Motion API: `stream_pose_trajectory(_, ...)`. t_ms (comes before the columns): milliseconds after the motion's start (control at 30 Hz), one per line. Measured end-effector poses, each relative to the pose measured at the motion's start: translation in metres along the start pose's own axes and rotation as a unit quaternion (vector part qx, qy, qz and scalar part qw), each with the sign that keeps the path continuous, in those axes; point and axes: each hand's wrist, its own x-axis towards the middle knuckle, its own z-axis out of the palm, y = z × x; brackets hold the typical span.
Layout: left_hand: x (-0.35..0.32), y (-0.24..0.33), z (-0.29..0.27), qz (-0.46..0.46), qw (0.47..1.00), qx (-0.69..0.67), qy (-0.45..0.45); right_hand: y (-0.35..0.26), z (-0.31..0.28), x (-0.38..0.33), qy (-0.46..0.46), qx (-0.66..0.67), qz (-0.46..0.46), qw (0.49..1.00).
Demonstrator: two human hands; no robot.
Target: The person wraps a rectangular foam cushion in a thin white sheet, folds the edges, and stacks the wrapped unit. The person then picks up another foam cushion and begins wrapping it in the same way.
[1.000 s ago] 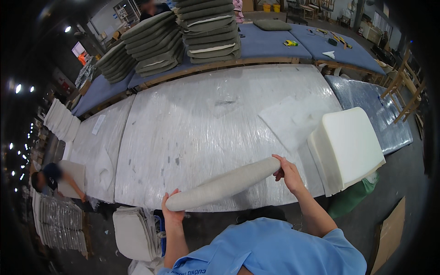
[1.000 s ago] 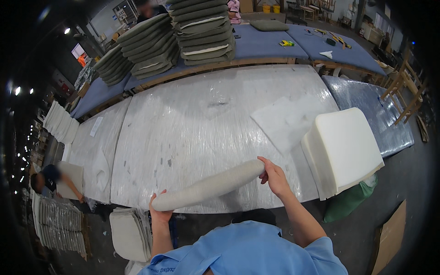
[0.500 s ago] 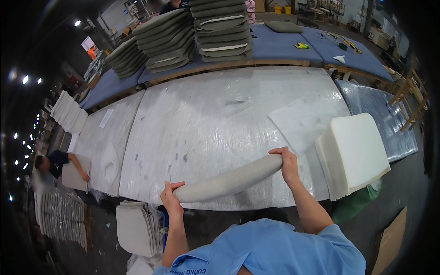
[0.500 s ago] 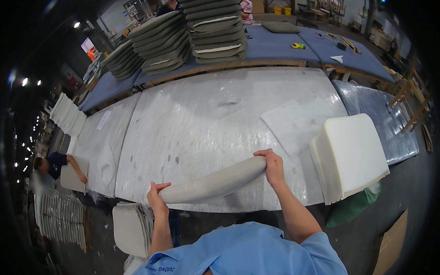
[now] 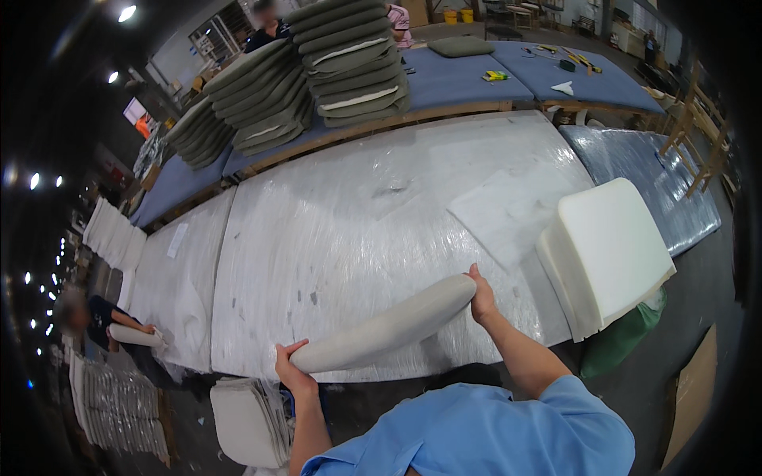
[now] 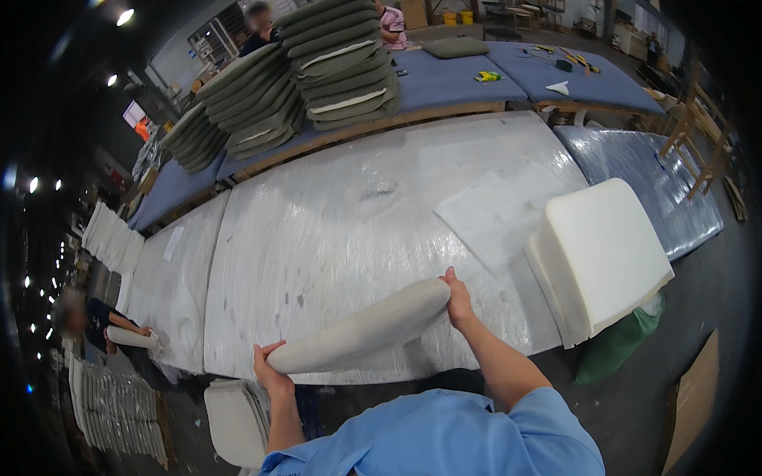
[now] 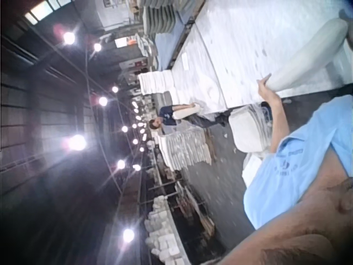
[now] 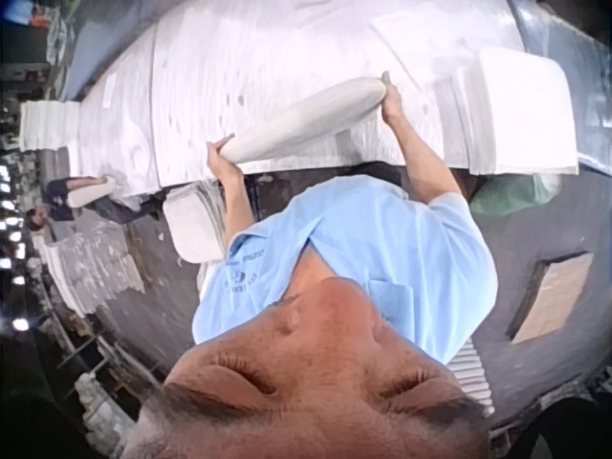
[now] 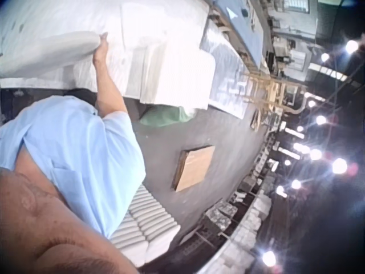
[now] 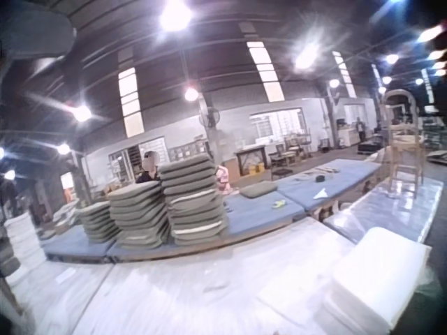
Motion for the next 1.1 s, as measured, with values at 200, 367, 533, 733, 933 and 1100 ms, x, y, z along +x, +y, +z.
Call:
stream_pose_trajectory(200,0.0,0.006,-0.019,-0.039,0.992,-0.118,-0.022,-0.044,0.046,-0.008,0.0,-0.022,-0.094,0.995)
stream_pose_trajectory(367,-0.014,-0.032,-0.016,-0.095,0.98,-0.17,-0.033,-0.126,0.089,-0.014,-0.042,-0.077,-0.3,0.95)
stream_pose_trajectory(533,-0.041,-0.068,0.014,-0.12,0.988,0.062,-0.071,-0.161,0.116,-0.016,-0.112,-0.208,-0.416,0.878)
stream_pose_trajectory(733,-0.095,0.044,0.088,0.208,0.923,0.124,-0.298,-0.148,0.14,-0.035,-0.118,-0.311,-0.485,0.809)
stream_pose_trajectory(933,-0.11,0.109,0.109,0.357,0.852,0.282,-0.261,-0.119,0.169,-0.068,-0.188,-0.355,-0.526,0.75)
stream_pose_trajectory(1100,-0.119,0.089,0.072,0.369,0.85,0.261,-0.272,-0.109,0.127,-0.02,-0.152,-0.347,-0.583,0.718)
